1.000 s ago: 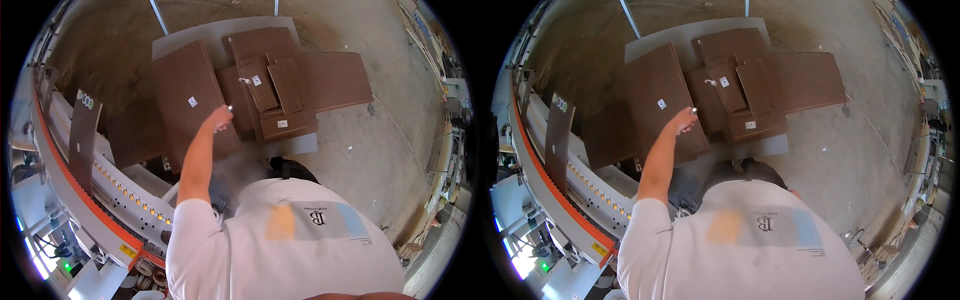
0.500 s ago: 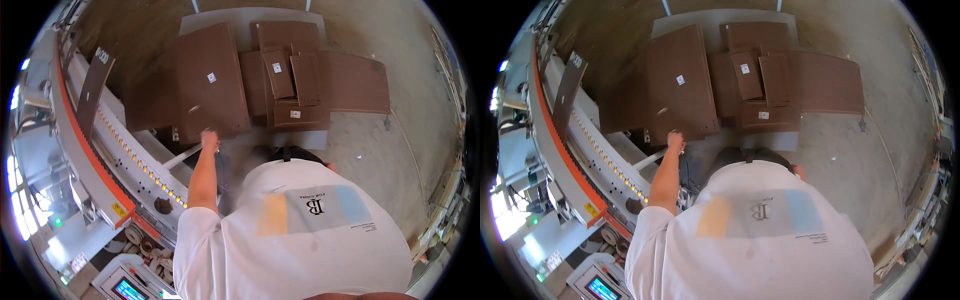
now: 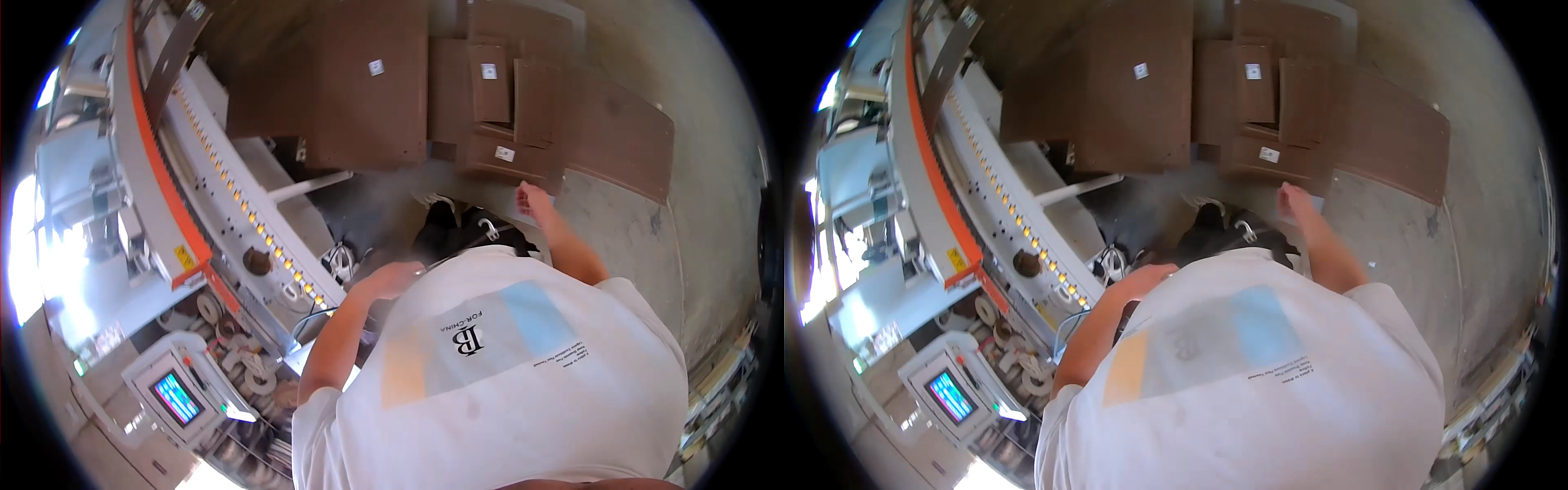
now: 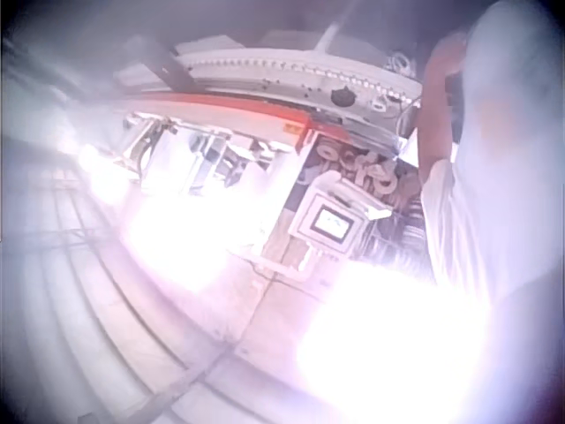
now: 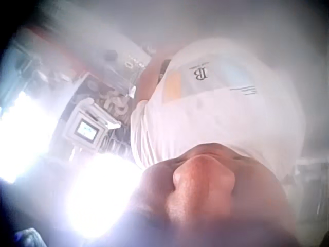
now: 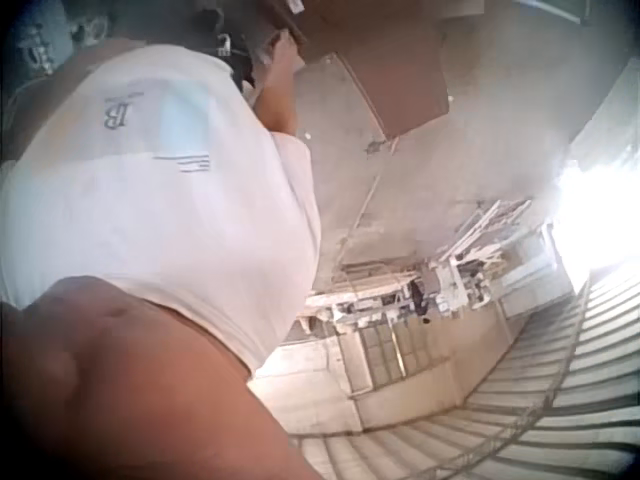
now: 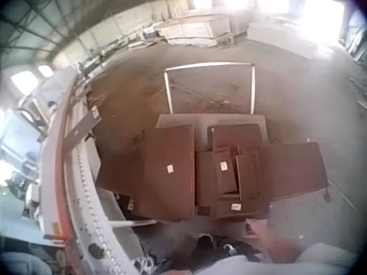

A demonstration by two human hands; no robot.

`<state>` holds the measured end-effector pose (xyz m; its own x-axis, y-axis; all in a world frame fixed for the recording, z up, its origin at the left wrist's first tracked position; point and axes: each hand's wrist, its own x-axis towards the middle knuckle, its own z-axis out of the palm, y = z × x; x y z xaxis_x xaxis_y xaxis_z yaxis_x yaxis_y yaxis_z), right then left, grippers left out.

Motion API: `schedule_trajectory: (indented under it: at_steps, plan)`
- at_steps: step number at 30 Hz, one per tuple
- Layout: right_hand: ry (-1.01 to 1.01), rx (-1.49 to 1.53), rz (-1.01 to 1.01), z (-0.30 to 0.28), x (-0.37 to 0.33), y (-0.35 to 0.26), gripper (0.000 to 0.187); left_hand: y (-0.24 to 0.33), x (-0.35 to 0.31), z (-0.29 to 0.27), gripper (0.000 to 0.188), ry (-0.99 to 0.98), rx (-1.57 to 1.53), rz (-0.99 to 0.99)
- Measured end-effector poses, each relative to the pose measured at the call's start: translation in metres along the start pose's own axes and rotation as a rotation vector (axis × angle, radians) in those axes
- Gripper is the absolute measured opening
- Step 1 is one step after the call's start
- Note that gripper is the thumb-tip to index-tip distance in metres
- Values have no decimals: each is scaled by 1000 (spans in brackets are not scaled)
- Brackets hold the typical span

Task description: The person interacts with the control interface of an industrial machine and handles a handheld scanning device. They move several wooden panels from one stack to another and feed the panels one by one into the machine's processing track by hand.

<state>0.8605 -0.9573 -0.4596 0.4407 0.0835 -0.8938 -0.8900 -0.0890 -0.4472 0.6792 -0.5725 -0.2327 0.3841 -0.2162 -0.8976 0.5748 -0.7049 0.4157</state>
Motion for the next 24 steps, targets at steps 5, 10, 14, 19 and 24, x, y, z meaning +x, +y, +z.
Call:
schedule_trajectory:
  at_steps: [5, 10, 14, 19, 24]
  plan:
    - [-238, -230, 9, 57, 16, -32, 30, -83, -23, 40, 38, 364, -50, -141]
    - [-327, -655, -111, 111, -10, -16, 27, -151, -41, 60, 45, 759, -294, -428]
    - [-352, -565, -43, 139, -26, 4, 24, -150, -74, 76, 42, 613, -109, -309]
    - [-308, -635, -136, 169, -54, 22, 24, -162, -42, 86, 40, 682, -185, -223]
    - [-233, -789, -178, 166, -96, 53, 27, -145, 43, 29, 39, 519, -267, -218]
